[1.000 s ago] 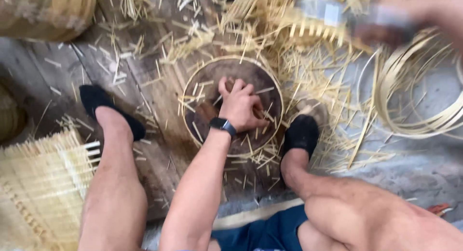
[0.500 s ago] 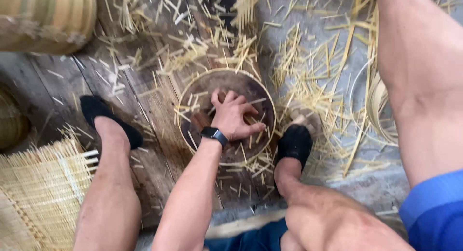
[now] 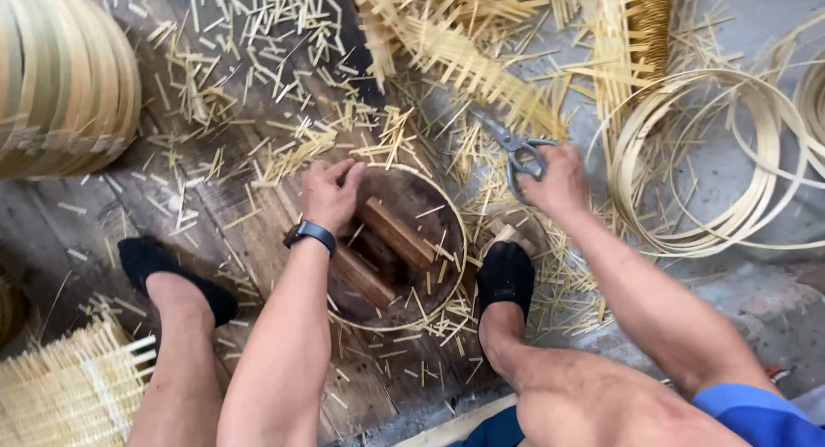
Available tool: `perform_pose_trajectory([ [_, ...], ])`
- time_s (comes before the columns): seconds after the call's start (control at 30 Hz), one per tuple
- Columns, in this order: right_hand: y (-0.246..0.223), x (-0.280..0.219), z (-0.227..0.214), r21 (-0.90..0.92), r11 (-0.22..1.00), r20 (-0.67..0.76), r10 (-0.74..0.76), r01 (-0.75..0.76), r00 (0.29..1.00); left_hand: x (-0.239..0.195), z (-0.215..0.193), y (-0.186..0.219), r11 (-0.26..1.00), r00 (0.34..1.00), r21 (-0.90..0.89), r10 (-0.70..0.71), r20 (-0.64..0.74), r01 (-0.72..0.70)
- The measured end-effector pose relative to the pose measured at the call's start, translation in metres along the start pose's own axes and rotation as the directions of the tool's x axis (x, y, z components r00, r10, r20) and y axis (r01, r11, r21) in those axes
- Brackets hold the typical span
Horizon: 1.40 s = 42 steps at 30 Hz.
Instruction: The person sits on the floor of a bamboo workshop and trims the protruding ends of a round woven bamboo mat with scissors, holding the mat steady with a wooden block. They then fit a thin bamboo rim ring around the mat's edge and press the mat into shape by hand.
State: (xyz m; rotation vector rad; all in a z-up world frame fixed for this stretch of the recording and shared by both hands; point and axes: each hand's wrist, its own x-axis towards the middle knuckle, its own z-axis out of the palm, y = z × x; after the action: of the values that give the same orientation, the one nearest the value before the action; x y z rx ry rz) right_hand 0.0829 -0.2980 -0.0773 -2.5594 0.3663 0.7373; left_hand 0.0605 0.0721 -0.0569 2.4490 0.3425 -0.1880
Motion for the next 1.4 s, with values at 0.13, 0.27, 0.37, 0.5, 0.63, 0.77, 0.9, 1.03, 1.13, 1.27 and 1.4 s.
perform_pose_trajectory([
  [0.13, -0.053, -0.017, 0.027, 0.3, 0.937, 0.159, -0.234, 0.179, 0.959, 0.03, 0.003, 0.02, 0.983, 0.977, 0.06, -0.179, 0.113, 0.173],
  [0.27, -0.057, -0.007, 0.055, 0.476, 0.877, 0.329, -0.248, 0.067, 0.911, 0.046, 0.036, 0.005, 0.941, 0.878, 0.008, -0.318, 0.358, 0.337],
  [0.37, -0.049, 0.004, 0.073, 0.441, 0.894, 0.327, -0.237, 0.074, 0.915, 0.036, 0.047, -0.003, 0.963, 0.916, -0.039, -0.239, 0.324, 0.265],
  [0.5, -0.055, 0.0, 0.076, 0.385, 0.905, 0.199, -0.273, 0.182, 0.941, 0.021, 0.055, 0.003, 0.996, 0.999, 0.085, -0.028, -0.029, 0.03],
  [0.63, -0.063, -0.011, 0.065, 0.345, 0.926, 0.138, -0.21, 0.152, 0.968, 0.015, 0.048, 0.014, 0.999, 0.996, -0.01, -0.033, -0.078, 0.033],
  [0.77, -0.046, -0.018, 0.062, 0.405, 0.881, 0.117, -0.316, 0.245, 0.942, 0.002, 0.018, -0.006, 1.0, 0.997, 0.025, 0.004, -0.074, -0.003],
  [0.9, -0.031, -0.044, 0.059, 0.43, 0.88, 0.231, -0.323, 0.202, 0.918, -0.064, -0.007, -0.124, 0.954, 0.955, -0.08, -0.294, -0.036, 0.291],
  [1.03, -0.025, -0.057, 0.061, 0.491, 0.871, 0.341, -0.22, 0.026, 0.914, -0.099, -0.023, -0.139, 0.506, 0.727, -0.554, -0.615, 0.306, 0.661],
  [1.13, -0.029, -0.059, 0.058, 0.519, 0.854, 0.338, -0.193, -0.011, 0.921, -0.085, -0.04, -0.116, 0.371, 0.588, -0.508, -0.715, 0.378, 0.777],
  [1.27, -0.03, -0.068, 0.058, 0.525, 0.851, 0.316, -0.189, -0.005, 0.93, -0.088, -0.033, -0.113, 0.435, 0.573, -0.429, -0.772, 0.275, 0.792],
  [1.4, -0.035, -0.061, 0.056, 0.549, 0.835, 0.29, -0.224, 0.03, 0.93, -0.11, -0.013, -0.125, 0.613, 0.713, -0.501, -0.701, 0.01, 0.611],
])
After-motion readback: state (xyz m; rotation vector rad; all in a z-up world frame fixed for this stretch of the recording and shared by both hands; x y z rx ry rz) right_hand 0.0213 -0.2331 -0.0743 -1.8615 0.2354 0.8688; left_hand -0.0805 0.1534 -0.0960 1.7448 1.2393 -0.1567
